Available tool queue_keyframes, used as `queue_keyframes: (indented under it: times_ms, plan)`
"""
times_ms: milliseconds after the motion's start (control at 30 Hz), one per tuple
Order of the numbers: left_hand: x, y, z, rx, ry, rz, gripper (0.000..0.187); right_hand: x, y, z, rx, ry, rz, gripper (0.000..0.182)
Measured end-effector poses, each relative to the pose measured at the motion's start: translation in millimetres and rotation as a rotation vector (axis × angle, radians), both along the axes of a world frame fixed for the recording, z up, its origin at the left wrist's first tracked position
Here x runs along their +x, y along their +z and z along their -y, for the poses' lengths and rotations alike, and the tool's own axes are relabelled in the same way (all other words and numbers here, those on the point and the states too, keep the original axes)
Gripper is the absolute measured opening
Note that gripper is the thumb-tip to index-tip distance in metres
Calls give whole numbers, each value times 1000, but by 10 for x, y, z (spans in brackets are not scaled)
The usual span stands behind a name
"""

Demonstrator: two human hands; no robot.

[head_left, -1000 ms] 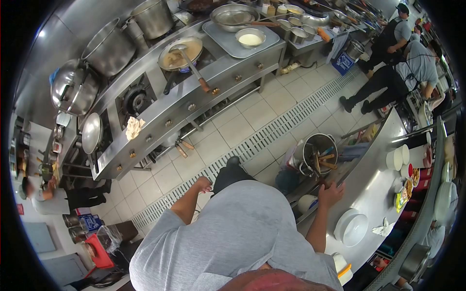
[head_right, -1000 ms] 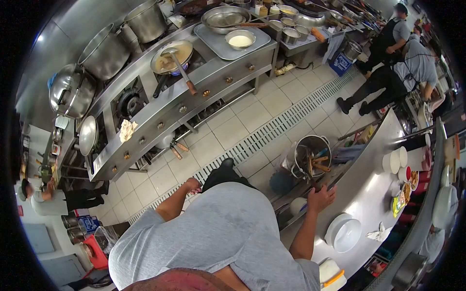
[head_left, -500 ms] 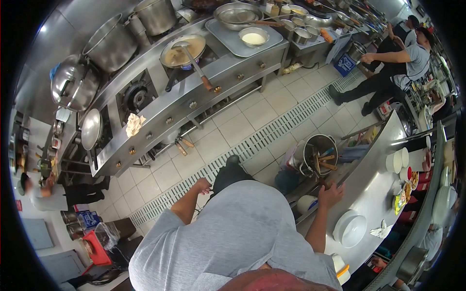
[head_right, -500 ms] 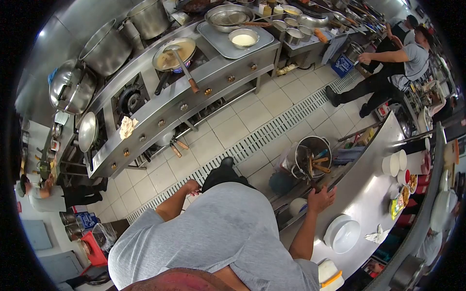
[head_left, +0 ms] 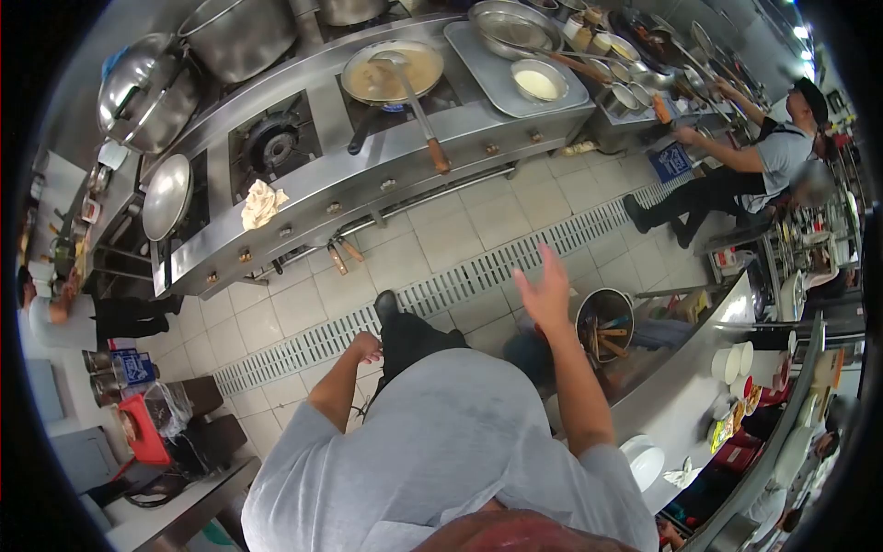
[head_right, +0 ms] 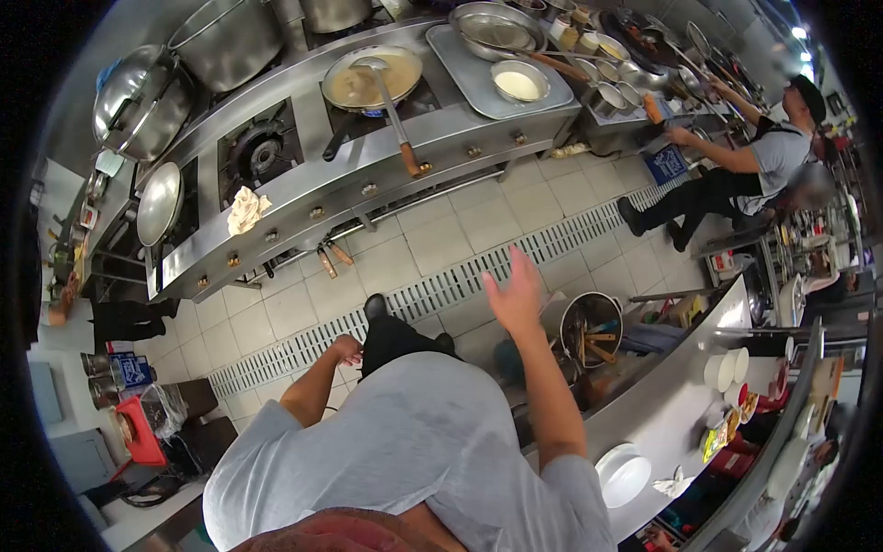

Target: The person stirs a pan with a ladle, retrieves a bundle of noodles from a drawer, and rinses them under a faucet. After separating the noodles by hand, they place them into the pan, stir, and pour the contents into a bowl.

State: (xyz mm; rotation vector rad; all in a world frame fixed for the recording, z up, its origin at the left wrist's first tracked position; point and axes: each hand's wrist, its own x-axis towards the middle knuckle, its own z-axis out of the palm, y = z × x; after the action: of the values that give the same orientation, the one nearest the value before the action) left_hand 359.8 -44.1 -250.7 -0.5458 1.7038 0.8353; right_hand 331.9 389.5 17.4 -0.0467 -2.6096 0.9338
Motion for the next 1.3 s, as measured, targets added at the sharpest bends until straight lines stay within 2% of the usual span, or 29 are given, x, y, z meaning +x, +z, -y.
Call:
queue_keyframes:
  times_ms: [133,200,300,400,500,567,600,767,800,900,967,1000,1100,1200,1300]
  plan:
    - [95,-78,506,28,149,39,20,-1095,426,690,16,94,-8,72]
    - [181,-135,778,26,254,72,20,-1633,328,917,79,144,-84,77]
    - [288,-131,1203,29,371,122,19,-2231,341,1301,130,81,97,76]
    - [383,-206,1596,7,409,200,20,-2663,319,1564,117,30,304,69]
    - [341,-263,1888,-22,444,224,24,-3026,207,1699,85,-96,447,54]
    - [322,-336,2082,26,484,220,28,-3196,-30,1650,139,-71,325,48]
    - [255,-399,2147,28,480,234,32,-3259,-86,1620,164,-56,263,46]
    - [-205,-143,2218,10,522,130,20,-3067,136,1554,-140,13,307,28]
    - [-265,-249,2280,43,520,121,19,-2981,187,1536,-192,19,291,25]
    - [-432,-402,2357,106,523,67,22,-2770,397,1452,-275,39,347,27]
    - [-577,-354,2251,66,494,53,20,-2637,725,1486,-317,46,445,29]
    - [-650,-169,2137,42,499,46,19,-2595,804,1482,-343,46,494,30]
    - [-808,-156,2035,33,505,66,18,-2617,752,1384,-122,138,391,33]
    - [-918,-194,1904,46,464,61,19,-2599,908,1436,-58,100,494,33]
    - [-947,-171,1805,84,467,37,19,-2657,671,1318,50,108,441,34]
